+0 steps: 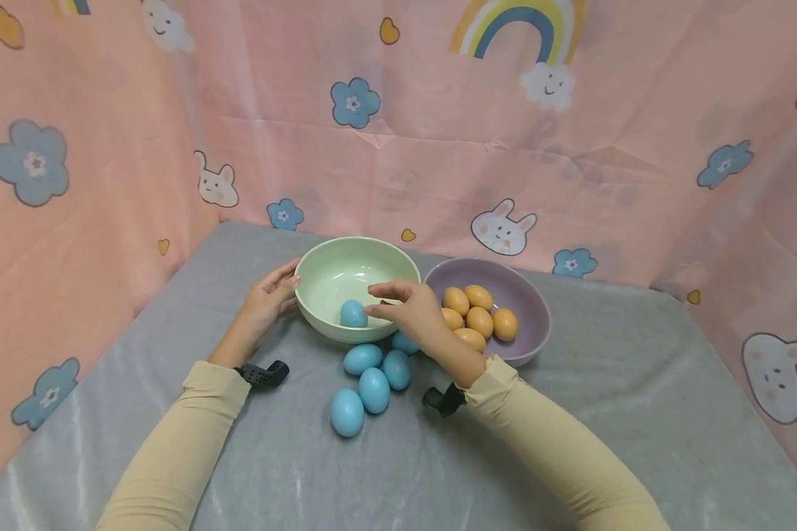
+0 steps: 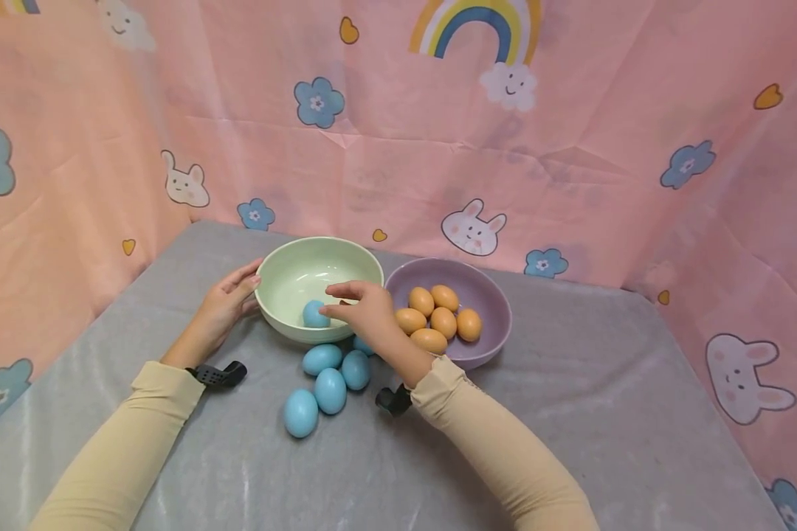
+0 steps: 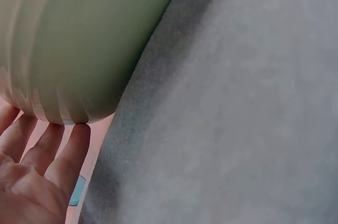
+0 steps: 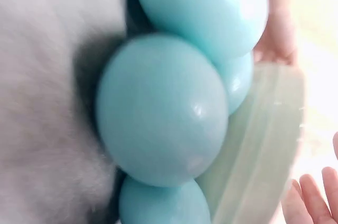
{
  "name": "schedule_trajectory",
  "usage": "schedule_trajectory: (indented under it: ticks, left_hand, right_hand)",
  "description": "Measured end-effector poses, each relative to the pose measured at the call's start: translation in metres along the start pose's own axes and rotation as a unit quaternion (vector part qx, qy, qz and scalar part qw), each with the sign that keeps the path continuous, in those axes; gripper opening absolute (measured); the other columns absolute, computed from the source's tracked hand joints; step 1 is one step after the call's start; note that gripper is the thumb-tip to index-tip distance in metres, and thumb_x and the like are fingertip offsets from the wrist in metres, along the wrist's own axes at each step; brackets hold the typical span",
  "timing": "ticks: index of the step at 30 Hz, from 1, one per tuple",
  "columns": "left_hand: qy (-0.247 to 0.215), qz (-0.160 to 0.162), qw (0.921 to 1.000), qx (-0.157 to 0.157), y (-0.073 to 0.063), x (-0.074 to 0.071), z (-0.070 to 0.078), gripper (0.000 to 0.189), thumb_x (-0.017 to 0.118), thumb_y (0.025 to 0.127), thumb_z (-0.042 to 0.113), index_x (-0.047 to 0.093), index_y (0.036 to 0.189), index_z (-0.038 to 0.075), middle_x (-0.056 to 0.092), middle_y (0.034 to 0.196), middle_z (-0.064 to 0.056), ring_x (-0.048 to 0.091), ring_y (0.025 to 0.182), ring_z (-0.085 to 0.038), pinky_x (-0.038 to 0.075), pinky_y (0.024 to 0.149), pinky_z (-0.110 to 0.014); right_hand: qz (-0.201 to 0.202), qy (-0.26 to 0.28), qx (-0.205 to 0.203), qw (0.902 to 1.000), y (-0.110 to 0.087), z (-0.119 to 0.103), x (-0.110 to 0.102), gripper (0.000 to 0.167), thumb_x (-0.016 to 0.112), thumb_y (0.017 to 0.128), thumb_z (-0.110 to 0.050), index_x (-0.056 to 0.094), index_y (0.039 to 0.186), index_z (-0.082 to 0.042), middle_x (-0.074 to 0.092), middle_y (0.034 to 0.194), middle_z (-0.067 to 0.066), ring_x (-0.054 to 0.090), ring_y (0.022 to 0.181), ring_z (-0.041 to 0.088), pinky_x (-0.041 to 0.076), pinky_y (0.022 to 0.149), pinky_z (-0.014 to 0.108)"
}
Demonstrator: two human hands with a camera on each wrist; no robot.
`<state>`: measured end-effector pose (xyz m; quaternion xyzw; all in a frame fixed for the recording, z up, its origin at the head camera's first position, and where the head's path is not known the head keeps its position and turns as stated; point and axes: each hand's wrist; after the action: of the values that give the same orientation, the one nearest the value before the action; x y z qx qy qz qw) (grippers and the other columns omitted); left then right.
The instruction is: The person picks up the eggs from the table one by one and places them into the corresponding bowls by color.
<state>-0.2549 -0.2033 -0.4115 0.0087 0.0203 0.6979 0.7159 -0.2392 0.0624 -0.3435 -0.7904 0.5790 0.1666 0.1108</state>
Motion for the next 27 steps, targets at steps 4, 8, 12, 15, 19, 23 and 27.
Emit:
schedule_trajectory:
  ticks: [4,8,12,15,19,23,27]
  left_hand:
    - [0.000,0.001,1.0000,0.003,0.000,-0.001,0.000,0.057,0.050,0.105,0.029,0.033,0.156,0.012,0.035,0.161,-0.010,0.042,0.143,-0.028,0.053,0.096,-0.013]
    - [-0.005,-0.005,1.0000,0.005,0.001,-0.001,-0.001,0.056,0.049,0.106,0.026,0.031,0.157,0.011,0.036,0.161,-0.010,0.041,0.145,-0.027,0.053,0.095,-0.012]
    - [-0.010,-0.007,0.9999,0.005,0.002,-0.002,-0.003,0.056,0.048,0.106,0.024,0.030,0.157,0.010,0.036,0.160,-0.011,0.039,0.146,-0.027,0.053,0.094,-0.011]
    - [-0.011,-0.005,0.9999,0.005,0.002,-0.001,-0.002,0.055,0.048,0.106,0.023,0.031,0.156,0.010,0.036,0.160,-0.011,0.039,0.146,-0.027,0.053,0.094,-0.011]
    - [-0.008,-0.001,1.0000,0.004,0.001,-0.001,-0.001,0.056,0.049,0.106,0.025,0.031,0.157,0.010,0.036,0.160,-0.011,0.040,0.145,-0.027,0.052,0.095,-0.011]
    - [-0.002,-0.002,1.0000,0.003,-0.001,0.000,0.000,0.056,0.048,0.106,0.026,0.030,0.157,0.010,0.036,0.161,-0.011,0.039,0.145,-0.028,0.052,0.095,-0.011]
    - [0.001,-0.002,1.0000,0.002,-0.001,0.001,0.000,0.055,0.048,0.106,0.025,0.031,0.157,0.011,0.036,0.161,-0.010,0.040,0.145,-0.028,0.052,0.095,-0.011]
  right_hand:
    - [0.018,0.035,-0.008,0.9992,-0.025,0.002,-0.010,0.037,0.079,0.085,-0.013,0.071,0.120,-0.004,0.069,0.125,0.016,0.063,0.121,0.031,0.055,0.103,0.032]
    - [0.012,0.059,0.011,0.9981,-0.048,0.005,-0.018,0.041,0.078,0.085,-0.009,0.069,0.124,-0.003,0.068,0.128,0.016,0.062,0.123,0.030,0.054,0.103,0.030]
    - [-0.013,0.063,0.028,0.9976,-0.065,0.011,-0.022,0.047,0.079,0.084,-0.008,0.065,0.128,-0.001,0.065,0.133,0.017,0.060,0.127,0.030,0.053,0.104,0.028]
    - [-0.017,0.052,0.043,0.9976,-0.074,0.016,-0.024,0.051,0.080,0.083,-0.012,0.064,0.130,-0.001,0.063,0.135,0.016,0.060,0.127,0.031,0.053,0.105,0.029]
    - [-0.017,0.039,0.040,0.9983,-0.080,0.023,-0.025,0.052,0.080,0.083,-0.011,0.063,0.130,0.002,0.063,0.135,0.018,0.060,0.127,0.031,0.051,0.107,0.033]
    - [-0.019,0.044,0.030,0.9984,-0.083,0.029,-0.026,0.052,0.079,0.083,-0.007,0.061,0.130,0.006,0.062,0.135,0.021,0.058,0.129,0.033,0.050,0.109,0.036]
    - [-0.020,0.051,0.033,0.9980,-0.086,0.034,-0.027,0.054,0.079,0.083,-0.006,0.059,0.132,0.007,0.060,0.137,0.022,0.055,0.132,0.032,0.048,0.110,0.037]
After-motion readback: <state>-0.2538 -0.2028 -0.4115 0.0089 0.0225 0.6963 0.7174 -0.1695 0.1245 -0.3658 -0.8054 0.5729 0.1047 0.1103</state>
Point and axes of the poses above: each hand's wrist, its own y-axis towards the middle knuckle, its own x-axis out of the palm, z = x × y
